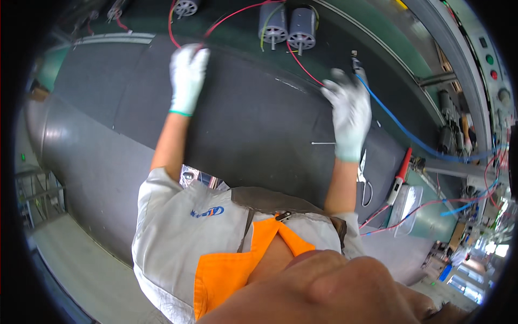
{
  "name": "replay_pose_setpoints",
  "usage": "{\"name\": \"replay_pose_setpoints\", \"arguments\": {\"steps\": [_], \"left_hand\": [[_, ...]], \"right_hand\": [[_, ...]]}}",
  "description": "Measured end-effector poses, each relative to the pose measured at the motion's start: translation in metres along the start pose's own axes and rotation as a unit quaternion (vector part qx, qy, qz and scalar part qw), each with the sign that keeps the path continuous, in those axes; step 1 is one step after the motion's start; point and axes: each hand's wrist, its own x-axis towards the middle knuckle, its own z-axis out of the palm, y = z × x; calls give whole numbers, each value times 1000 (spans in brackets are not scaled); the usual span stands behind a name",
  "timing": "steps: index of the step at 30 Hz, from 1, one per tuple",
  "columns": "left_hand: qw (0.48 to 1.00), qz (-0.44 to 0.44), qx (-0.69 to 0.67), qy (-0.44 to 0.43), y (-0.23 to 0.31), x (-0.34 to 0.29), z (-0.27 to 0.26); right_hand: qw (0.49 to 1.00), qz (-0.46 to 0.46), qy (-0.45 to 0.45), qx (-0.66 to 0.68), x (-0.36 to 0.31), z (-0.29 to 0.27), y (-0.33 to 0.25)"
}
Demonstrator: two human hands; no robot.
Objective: The person assembles small electric motors by hand, stripping wire ends, inserting them into the motor housing, and securing them with pliers. The person repeatedly picks up motors, manipulates the wires, and places the finished units on the workbench.
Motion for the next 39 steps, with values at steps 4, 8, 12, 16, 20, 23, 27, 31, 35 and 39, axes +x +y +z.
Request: {"name": "replay_pose_setpoints", "arguments": {"steps": [4, 8, 12, 16, 20, 23, 27, 31, 35, 39], "left_hand": [[985, -58, 162, 19, -18, 8, -33], [983, -88, -131, -97, 31, -8, -1], [878, -225, -361, -220, 69, -9, 41], [725, -393, -498, -268, 93, -23, 56], [586, -455, -595, -309, 128, -53, 37], [637, -444, -469, -421, 163, -58, -19], [754, -319, -301, -490, 155, -74, -32], [933, 161, 19, -323, 101, -110, -26], [925, 188, 112, -310, 79, -123, -38], [922, 161, 140, -322, 75, -129, -30]], "right_hand": [[953, 115, 52, -275, 75, -7, 83], [962, 167, 80, -202, 137, 18, 126], [952, 210, 28, -221, 127, 8, 103], [957, 273, -16, -96, 38, -6, 37], [939, 298, -49, -166, -79, -6, -5], [914, 382, -5, -135, -137, -12, -7], [912, 322, -52, -251, -171, -15, 1], [918, 51, -90, -382, -177, -28, 47], [927, 93, -138, -338, -165, -23, 45], [918, 51, -130, -371, -168, -33, 50]]}}
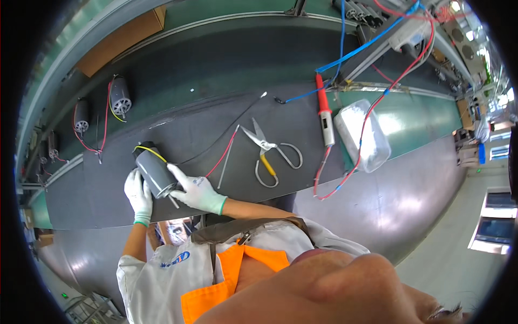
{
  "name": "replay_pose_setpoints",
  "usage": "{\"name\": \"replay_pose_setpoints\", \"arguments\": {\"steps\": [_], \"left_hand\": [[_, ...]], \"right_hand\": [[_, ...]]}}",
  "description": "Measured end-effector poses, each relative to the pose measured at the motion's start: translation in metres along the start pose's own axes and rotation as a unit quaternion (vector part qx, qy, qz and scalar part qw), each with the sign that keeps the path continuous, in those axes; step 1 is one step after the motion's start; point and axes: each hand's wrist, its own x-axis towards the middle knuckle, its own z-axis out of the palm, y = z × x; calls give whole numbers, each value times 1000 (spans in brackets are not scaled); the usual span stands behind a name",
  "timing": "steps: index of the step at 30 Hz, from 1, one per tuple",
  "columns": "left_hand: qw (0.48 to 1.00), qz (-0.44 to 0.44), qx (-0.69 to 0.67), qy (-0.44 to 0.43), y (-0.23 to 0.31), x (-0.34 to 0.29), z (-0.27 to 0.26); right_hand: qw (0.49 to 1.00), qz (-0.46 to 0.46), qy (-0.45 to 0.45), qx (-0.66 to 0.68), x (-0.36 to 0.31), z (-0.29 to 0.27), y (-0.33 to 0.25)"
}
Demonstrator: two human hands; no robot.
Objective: The person assembles small electric motors by hand, stripping wire ends, inserting them into the motor housing, and securing them with pliers. The person repeatedly picks up motors, manipulates the wires, and places the finished units on the workbench.
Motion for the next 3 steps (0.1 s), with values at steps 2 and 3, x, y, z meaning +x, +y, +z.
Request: {"name": "replay_pose_setpoints", "arguments": {"steps": [2, 3], "left_hand": [[1000, -14, 6, -1, -1, -12, 8], [999, -33, -4, -17, 1, -18, 8]], "right_hand": [[1000, -26, 12, -6, -4, 10, 12], [994, 64, -84, -1, -2, 2, 8]]}}
